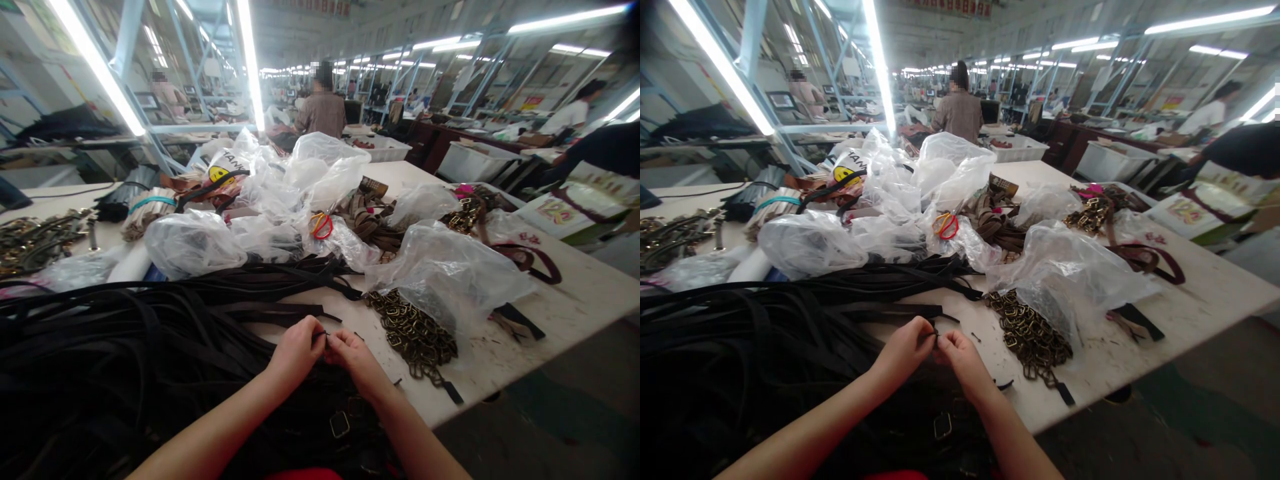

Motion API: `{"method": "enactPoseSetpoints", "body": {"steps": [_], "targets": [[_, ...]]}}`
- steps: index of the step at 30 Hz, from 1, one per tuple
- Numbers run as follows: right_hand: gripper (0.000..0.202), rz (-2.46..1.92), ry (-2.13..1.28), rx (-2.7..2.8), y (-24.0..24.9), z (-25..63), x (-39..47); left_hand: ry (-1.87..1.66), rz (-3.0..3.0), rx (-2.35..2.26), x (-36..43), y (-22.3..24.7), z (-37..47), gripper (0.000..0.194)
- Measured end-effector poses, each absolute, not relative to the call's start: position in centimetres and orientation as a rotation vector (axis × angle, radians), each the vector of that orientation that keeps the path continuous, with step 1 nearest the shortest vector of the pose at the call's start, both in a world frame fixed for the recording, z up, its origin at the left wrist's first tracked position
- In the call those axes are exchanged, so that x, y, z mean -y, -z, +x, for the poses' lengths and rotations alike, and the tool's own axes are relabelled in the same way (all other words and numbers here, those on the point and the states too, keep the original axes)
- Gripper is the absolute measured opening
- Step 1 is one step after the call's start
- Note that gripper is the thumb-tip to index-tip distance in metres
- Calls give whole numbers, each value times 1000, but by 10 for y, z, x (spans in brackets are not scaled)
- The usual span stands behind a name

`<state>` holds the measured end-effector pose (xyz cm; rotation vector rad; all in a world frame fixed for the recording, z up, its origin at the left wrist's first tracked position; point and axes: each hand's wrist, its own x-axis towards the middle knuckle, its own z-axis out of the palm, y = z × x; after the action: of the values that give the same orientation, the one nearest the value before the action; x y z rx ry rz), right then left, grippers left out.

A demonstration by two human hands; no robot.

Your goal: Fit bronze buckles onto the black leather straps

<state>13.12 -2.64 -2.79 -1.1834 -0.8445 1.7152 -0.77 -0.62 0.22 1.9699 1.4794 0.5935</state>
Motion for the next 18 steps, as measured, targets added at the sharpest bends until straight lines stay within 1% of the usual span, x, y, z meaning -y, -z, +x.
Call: {"method": "enactPoseSetpoints", "body": {"steps": [6,9,12,13,16,18], "targets": [[24,-1275,-1554,1072,20,138,29,-533,2138,-1326,4,-1,-10,8],[22,-1265,-1456,1179,18,140,31,-528,2101,-1322,5,-2,-9,16],[22,-1221,-1393,1142,18,139,32,-523,2123,-1341,8,-5,-7,28],[23,-1216,-1384,1130,18,138,33,-503,2172,-1334,10,-7,-6,28],[23,-1258,-1344,1177,17,136,36,-403,2393,-1333,15,-10,-4,14],[21,-1340,-1267,1240,16,136,40,-345,2536,-1365,19,-11,-1,11]]}}
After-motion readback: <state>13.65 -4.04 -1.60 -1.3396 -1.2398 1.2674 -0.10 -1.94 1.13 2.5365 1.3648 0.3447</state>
